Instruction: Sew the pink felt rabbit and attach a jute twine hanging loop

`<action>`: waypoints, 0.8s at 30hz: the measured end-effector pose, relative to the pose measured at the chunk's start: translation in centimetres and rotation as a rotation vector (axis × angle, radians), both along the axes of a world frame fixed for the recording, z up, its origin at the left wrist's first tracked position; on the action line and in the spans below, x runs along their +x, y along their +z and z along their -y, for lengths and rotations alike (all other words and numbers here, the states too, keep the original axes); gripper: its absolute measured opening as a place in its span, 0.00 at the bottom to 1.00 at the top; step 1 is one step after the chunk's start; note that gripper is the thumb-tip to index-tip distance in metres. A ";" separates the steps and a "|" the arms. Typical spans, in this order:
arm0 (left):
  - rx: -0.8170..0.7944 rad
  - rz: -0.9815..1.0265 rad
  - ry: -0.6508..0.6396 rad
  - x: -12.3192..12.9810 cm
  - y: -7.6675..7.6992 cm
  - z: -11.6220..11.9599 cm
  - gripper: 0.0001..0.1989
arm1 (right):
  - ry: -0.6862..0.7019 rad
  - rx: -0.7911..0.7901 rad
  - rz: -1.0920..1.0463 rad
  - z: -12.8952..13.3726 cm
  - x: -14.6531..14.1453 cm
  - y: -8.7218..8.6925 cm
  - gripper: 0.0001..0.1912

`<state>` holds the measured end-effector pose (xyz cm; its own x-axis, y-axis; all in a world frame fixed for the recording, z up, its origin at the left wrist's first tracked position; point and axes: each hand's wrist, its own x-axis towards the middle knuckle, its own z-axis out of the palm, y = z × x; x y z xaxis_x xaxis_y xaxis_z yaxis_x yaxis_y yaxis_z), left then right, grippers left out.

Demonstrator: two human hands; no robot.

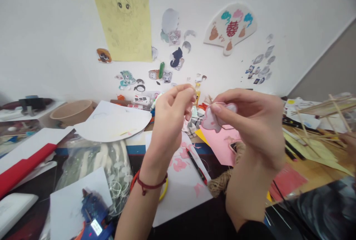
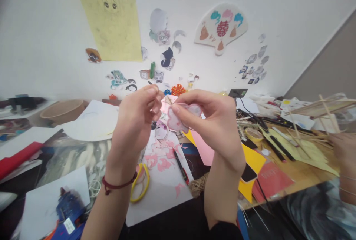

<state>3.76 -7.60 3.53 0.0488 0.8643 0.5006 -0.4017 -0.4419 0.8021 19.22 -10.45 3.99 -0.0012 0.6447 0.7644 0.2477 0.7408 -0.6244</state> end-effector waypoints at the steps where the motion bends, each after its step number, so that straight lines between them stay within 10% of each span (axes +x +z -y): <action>1: 0.037 -0.001 0.030 -0.2 0.0 -0.2 0.08 | 0.006 0.008 -0.006 0.1 0.1 0.0 0.03; 7: 0.443 -0.235 0.370 -1.8 -0.4 -0.8 0.15 | 0.086 -0.071 -0.014 0.2 0.6 0.1 0.04; 15: 0.759 -0.431 0.166 -3.0 0.0 -0.9 0.09 | 0.305 -0.227 0.005 -1.5 1.0 -0.2 0.06; 24: 0.758 -0.402 0.098 -3.4 -0.4 -1.4 0.06 | 0.500 -0.269 -0.019 -1.9 0.8 0.0 0.05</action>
